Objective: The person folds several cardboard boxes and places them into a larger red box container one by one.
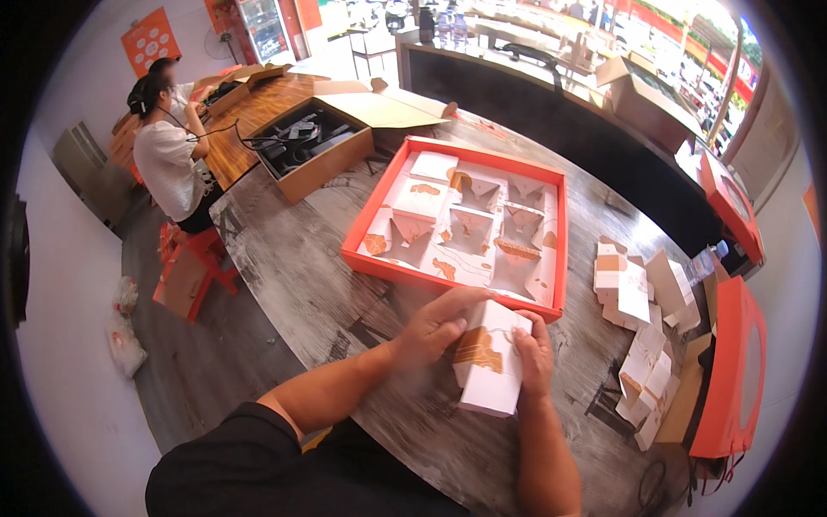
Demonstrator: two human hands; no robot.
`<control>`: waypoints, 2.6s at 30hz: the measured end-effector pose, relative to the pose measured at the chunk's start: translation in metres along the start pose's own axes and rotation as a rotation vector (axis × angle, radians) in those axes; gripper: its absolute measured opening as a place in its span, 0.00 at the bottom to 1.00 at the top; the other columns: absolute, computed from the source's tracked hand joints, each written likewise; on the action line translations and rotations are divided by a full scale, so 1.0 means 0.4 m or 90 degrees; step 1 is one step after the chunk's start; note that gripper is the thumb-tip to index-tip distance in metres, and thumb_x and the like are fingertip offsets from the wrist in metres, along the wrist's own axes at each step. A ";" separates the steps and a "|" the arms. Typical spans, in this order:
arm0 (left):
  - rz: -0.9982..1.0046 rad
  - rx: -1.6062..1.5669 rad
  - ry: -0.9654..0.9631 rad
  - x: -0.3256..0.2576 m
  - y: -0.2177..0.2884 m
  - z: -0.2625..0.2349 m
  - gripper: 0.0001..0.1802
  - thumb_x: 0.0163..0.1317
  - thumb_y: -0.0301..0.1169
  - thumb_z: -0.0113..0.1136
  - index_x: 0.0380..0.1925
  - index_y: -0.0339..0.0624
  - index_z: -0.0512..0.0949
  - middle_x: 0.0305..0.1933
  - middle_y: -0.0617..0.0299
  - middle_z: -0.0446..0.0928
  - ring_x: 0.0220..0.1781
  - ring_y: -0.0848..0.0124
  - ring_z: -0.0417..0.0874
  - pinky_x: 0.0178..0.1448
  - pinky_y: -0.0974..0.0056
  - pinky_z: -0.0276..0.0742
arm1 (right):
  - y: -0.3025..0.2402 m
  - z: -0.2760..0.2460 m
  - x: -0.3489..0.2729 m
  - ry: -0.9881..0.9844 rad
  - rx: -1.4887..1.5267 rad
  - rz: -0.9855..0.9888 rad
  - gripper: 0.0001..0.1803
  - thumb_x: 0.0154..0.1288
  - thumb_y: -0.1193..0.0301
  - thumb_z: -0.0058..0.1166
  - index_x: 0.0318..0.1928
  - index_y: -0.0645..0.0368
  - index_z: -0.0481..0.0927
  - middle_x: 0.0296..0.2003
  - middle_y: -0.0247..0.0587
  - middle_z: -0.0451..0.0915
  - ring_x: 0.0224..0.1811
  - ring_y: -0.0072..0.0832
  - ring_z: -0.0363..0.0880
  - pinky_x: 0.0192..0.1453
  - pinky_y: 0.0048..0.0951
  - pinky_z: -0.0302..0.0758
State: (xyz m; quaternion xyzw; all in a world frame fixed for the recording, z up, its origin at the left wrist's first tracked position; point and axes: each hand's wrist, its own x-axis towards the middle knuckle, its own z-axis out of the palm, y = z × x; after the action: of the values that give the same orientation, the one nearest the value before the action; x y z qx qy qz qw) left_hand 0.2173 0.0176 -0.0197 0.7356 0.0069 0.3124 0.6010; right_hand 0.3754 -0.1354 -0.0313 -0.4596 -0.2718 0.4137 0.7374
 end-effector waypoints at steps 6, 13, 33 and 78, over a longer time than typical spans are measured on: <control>0.107 0.166 -0.092 0.011 0.033 0.013 0.44 0.53 0.20 0.68 0.72 0.51 0.66 0.78 0.43 0.57 0.81 0.46 0.58 0.77 0.52 0.65 | -0.025 -0.007 0.004 0.019 0.081 0.062 0.19 0.75 0.67 0.44 0.60 0.64 0.70 0.47 0.45 0.80 0.45 0.26 0.82 0.51 0.27 0.80; 0.126 0.209 -0.035 0.007 0.027 0.004 0.44 0.47 0.27 0.78 0.67 0.48 0.68 0.74 0.44 0.63 0.76 0.45 0.66 0.73 0.50 0.69 | 0.000 -0.008 0.007 -0.048 0.117 0.039 0.34 0.81 0.46 0.38 0.64 0.68 0.69 0.58 0.53 0.78 0.57 0.35 0.81 0.63 0.36 0.78; -0.058 0.072 0.067 0.002 -0.027 0.006 0.36 0.63 0.46 0.73 0.64 0.39 0.69 0.56 0.54 0.78 0.56 0.68 0.80 0.61 0.61 0.76 | 0.055 -0.038 -0.013 0.037 -0.122 -0.186 0.36 0.76 0.58 0.55 0.74 0.65 0.60 0.64 0.43 0.73 0.67 0.31 0.71 0.71 0.34 0.64; 0.007 -0.046 0.136 -0.002 -0.045 0.056 0.18 0.67 0.29 0.60 0.55 0.41 0.70 0.53 0.56 0.72 0.52 0.70 0.73 0.62 0.63 0.71 | 0.028 0.015 -0.028 0.041 -0.396 -0.321 0.16 0.73 0.72 0.55 0.57 0.60 0.68 0.63 0.50 0.70 0.67 0.39 0.70 0.73 0.42 0.66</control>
State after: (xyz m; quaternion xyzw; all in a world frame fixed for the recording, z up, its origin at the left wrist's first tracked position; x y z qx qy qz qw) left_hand 0.2339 0.0026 -0.0379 0.6761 0.0553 0.3922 0.6213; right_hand 0.3611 -0.1396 -0.0393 -0.5925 -0.4649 0.1031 0.6498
